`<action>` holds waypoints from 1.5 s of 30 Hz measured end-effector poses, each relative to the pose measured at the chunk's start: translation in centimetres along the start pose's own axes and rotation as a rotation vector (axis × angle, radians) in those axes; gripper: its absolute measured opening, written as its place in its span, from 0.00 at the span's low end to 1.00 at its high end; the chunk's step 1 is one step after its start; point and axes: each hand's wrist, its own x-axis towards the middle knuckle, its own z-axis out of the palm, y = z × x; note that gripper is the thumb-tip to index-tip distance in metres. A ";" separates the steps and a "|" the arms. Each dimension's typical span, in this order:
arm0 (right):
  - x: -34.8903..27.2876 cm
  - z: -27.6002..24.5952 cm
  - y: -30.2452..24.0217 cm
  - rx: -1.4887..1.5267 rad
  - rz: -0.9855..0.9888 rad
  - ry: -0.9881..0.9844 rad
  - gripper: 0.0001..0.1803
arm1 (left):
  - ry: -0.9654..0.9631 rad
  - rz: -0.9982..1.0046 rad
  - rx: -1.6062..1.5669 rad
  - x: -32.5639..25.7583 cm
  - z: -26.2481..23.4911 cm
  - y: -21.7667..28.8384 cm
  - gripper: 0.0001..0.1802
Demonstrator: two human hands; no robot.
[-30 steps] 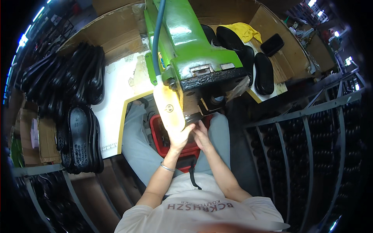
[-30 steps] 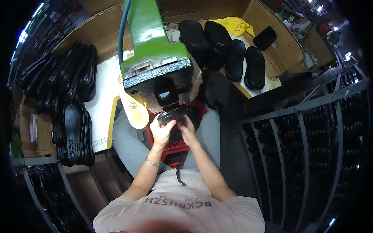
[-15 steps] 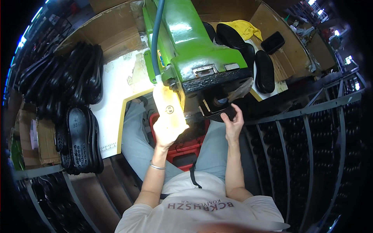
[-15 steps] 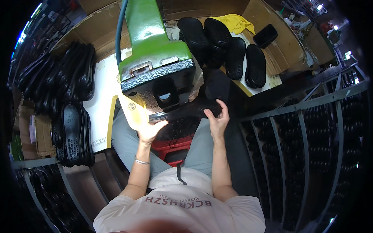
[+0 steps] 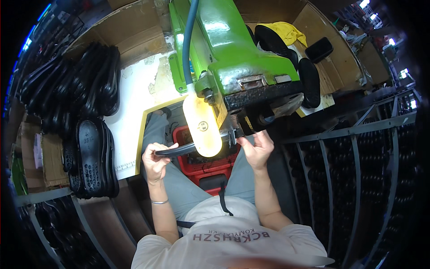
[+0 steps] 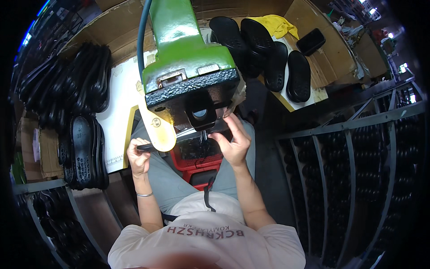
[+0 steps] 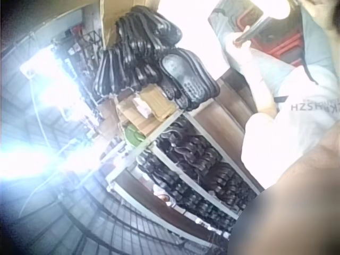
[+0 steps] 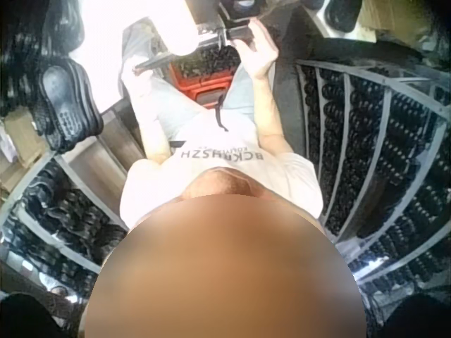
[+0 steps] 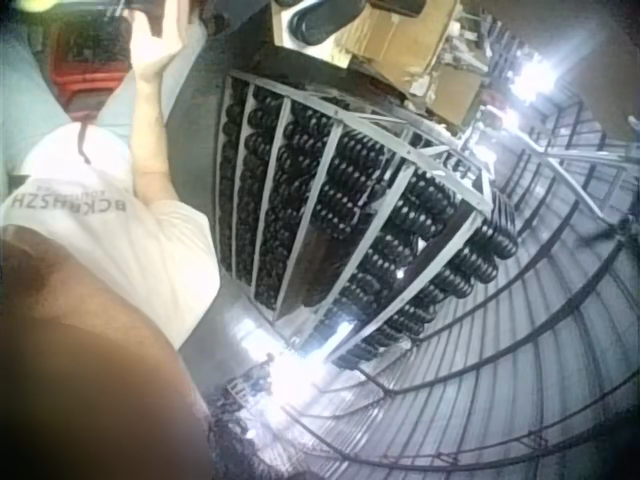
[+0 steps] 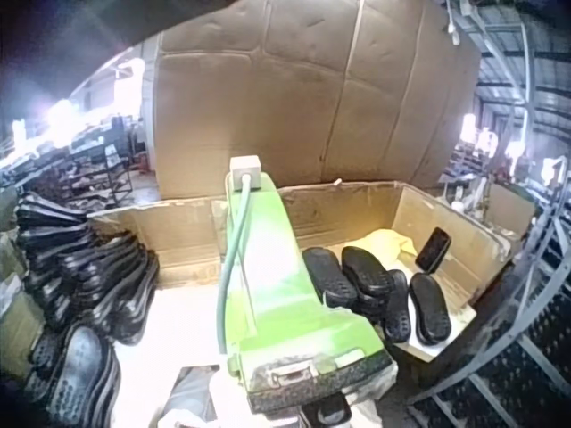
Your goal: Buffing the edges of shoe soles using a stationary finishing machine in a factory.
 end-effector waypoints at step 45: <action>2.3 0.7 -2.7 0.019 0.005 -0.041 0.29 | 0.215 0.050 -0.167 -2.0 2.8 -2.5 0.28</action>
